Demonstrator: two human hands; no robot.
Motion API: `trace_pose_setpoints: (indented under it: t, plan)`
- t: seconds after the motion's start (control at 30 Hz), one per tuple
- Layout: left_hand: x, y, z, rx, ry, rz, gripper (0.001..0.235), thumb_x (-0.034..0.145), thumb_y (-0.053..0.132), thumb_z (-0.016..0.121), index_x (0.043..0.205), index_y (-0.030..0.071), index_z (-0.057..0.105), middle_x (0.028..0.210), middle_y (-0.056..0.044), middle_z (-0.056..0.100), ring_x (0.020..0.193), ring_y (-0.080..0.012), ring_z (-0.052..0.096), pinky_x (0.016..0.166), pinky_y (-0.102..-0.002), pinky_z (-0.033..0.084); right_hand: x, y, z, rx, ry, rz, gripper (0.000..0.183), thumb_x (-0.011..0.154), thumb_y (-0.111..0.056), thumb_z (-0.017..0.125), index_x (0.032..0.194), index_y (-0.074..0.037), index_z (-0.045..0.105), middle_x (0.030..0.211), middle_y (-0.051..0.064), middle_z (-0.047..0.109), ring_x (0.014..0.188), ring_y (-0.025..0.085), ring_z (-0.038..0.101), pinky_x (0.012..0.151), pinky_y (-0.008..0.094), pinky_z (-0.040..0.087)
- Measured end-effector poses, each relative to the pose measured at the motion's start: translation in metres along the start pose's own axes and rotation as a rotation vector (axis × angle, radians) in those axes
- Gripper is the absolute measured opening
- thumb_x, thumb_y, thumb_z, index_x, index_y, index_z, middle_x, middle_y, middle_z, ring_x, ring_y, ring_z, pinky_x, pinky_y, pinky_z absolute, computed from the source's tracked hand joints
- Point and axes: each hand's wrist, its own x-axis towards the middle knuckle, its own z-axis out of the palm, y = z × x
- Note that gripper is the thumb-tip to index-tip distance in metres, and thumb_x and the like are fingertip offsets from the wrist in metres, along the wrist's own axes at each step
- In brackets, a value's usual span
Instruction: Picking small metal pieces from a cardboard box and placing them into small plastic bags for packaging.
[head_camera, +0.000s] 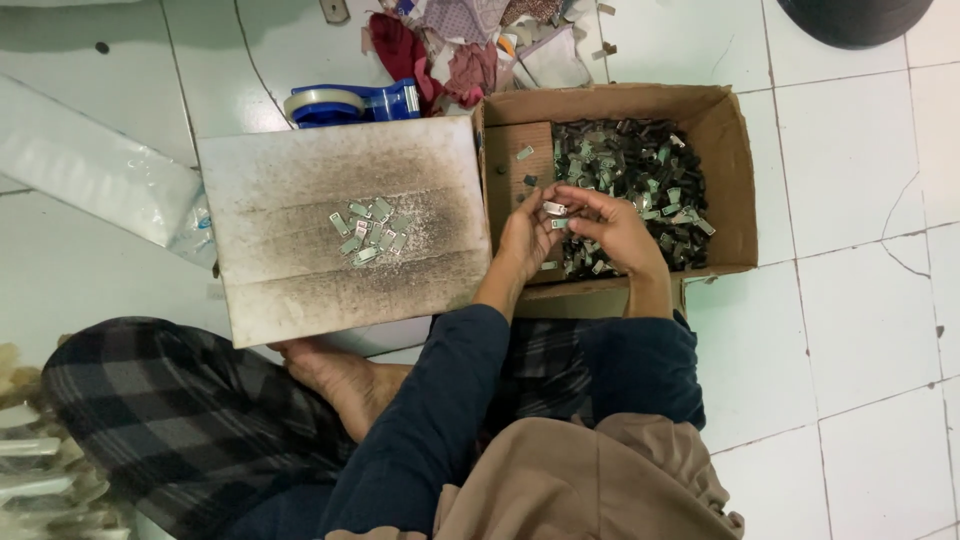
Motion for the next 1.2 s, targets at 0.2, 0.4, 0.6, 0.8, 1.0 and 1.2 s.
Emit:
trace_pose_setpoints:
  t: [0.2,0.4,0.6,0.8,1.0,1.2]
  plan:
    - [-0.005,0.007,0.002,-0.006,0.013,0.029,0.041,0.106,0.04,0.053,0.137,0.016,0.065,0.122,-0.009,0.071,0.108,-0.0222,0.072,0.091,-0.036,0.061,-0.004,-0.002,-0.008,0.056,-0.014,0.007,0.052,0.09,0.016,0.064,0.139,-0.001,0.063,0.125,0.019,0.069,0.101,0.021,0.066,0.078,0.034,0.061]
    - [-0.001,0.003,0.001,-0.012,-0.027,-0.002,0.043,0.107,0.039,0.052,0.139,0.012,0.063,0.122,-0.014,0.073,0.108,-0.027,0.073,0.096,-0.041,0.06,-0.004,-0.006,-0.008,0.028,0.058,-0.055,0.05,0.09,0.017,0.065,0.137,0.001,0.064,0.12,0.023,0.071,0.095,0.02,0.067,0.077,0.035,0.062]
    - [-0.011,0.008,0.009,-0.072,-0.064,0.04,0.038,0.103,0.012,0.056,0.14,0.003,0.058,0.132,-0.025,0.065,0.12,-0.0366,0.066,0.105,-0.05,0.055,-0.007,0.015,-0.032,-0.076,0.271,-0.042,0.045,0.091,0.018,0.057,0.132,0.0,0.067,0.111,0.023,0.071,0.087,0.023,0.071,0.075,0.032,0.062]
    - [-0.012,0.008,0.008,-0.089,-0.098,0.018,0.052,0.09,-0.005,0.051,0.142,-0.001,0.053,0.134,-0.028,0.062,0.124,-0.0404,0.063,0.107,-0.055,0.052,-0.007,0.035,-0.047,-0.113,0.392,-0.114,0.043,0.093,0.019,0.054,0.13,0.003,0.068,0.105,0.025,0.07,0.084,0.025,0.073,0.073,0.031,0.063]
    - [-0.011,0.009,0.008,-0.068,-0.128,0.012,0.061,0.082,0.007,0.051,0.143,0.0,0.055,0.133,-0.024,0.064,0.123,-0.0351,0.065,0.109,-0.052,0.052,-0.006,-0.01,-0.01,-0.054,0.293,-0.143,0.04,0.094,0.018,0.057,0.128,0.001,0.07,0.104,0.023,0.071,0.088,0.022,0.07,0.075,0.032,0.062]
    - [0.01,-0.002,-0.008,-0.194,-0.021,-0.039,0.038,0.098,0.033,0.058,0.122,0.005,0.068,0.115,-0.021,0.072,0.106,-0.0388,0.072,0.1,-0.057,0.057,-0.002,-0.024,0.016,-0.046,0.176,-0.154,0.037,0.097,0.016,0.056,0.126,0.0,0.072,0.11,0.021,0.075,0.096,0.023,0.072,0.075,0.035,0.062]
